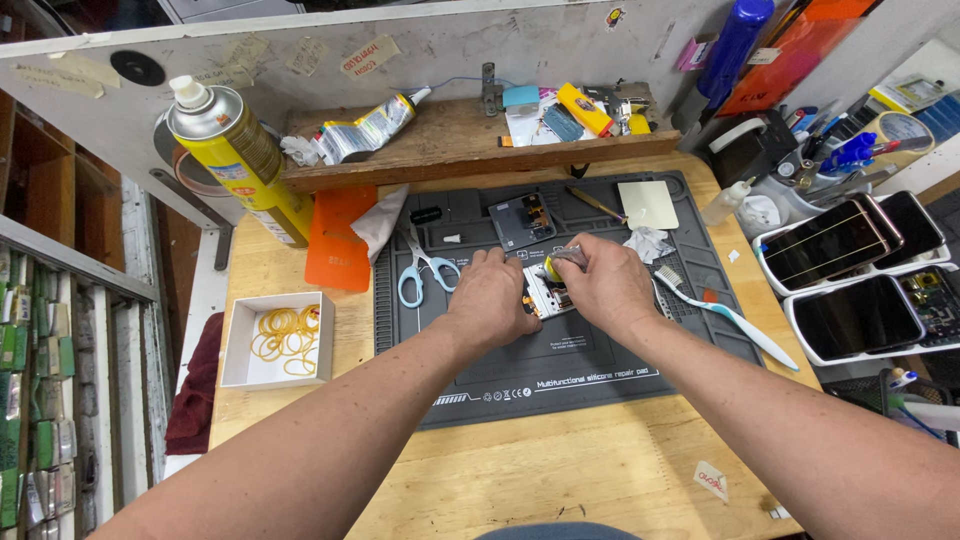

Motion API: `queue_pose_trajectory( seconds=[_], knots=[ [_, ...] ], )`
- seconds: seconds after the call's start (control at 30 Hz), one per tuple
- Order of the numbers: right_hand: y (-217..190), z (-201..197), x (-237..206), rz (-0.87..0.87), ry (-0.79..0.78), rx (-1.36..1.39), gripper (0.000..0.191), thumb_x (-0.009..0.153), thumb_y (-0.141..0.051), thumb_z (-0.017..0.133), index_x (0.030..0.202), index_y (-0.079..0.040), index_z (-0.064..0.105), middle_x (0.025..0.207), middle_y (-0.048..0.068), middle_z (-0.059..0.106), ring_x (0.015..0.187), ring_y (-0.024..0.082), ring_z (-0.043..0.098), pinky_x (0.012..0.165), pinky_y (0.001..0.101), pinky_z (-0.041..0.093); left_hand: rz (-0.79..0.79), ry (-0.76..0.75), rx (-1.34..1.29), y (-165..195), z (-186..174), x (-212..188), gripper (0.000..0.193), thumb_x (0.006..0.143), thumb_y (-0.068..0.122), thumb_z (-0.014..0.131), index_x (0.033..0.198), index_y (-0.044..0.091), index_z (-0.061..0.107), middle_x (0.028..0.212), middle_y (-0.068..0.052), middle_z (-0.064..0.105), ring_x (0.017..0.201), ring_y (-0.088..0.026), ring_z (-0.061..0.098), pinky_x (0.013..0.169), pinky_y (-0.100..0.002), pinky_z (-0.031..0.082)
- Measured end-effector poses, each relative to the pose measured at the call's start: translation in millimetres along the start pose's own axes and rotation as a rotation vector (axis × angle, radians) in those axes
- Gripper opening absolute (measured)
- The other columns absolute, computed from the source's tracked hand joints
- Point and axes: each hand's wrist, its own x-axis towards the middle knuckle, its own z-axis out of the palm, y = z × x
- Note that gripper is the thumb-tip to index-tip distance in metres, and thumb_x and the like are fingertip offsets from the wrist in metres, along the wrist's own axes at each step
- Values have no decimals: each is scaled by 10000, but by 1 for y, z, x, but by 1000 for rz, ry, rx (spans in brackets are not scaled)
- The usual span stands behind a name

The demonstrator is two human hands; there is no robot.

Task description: The person cleans the internal components of a disassembled smartphone with a cloth, applies adhesive to the back cover, and reattaches the back cover to the phone body. The person then wipes the exterior of the reassembled phone.

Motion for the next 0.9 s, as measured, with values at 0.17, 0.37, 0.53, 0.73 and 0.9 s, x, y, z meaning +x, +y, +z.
queue_pose_trajectory(
  seconds=[0.17,0.37,0.53,0.73,0.9],
  knots=[
    [3,-3,-6,20,-23,-13,206,896,-327,727,971,-136,742,801,95,758,805,313,737,736,457,551,8,17,-2,1,1,-1,732,647,388,932,1186,-28,664,1238,-201,600,1220,-349,531,1059,-433,458],
    [5,-5,-13,11,-6,-22,214,891,-321,735,971,-123,742,791,119,747,795,332,722,725,467,546,3,14,6,1,3,-2,737,646,386,935,1182,-41,663,1238,-206,597,1212,-348,535,1042,-435,471],
    [7,-6,-18,4,-8,-5,199,887,-314,727,957,-129,743,777,107,751,782,324,728,724,457,549,9,19,13,1,4,-2,728,647,394,932,1171,-39,668,1229,-203,600,1203,-351,538,1037,-439,475],
    [9,-9,-23,-12,-6,-4,189,889,-312,722,941,-132,747,774,104,743,774,321,725,713,453,548,13,26,6,3,3,-3,725,651,390,928,1180,-33,671,1235,-200,601,1209,-351,538,1042,-441,474],
    [7,-12,-26,24,-41,-20,201,903,-327,709,939,-133,744,725,112,735,731,318,732,693,455,545,-12,0,8,4,-2,-3,738,656,390,929,1198,-32,659,1255,-197,588,1227,-346,524,1056,-435,462]
  ],
)
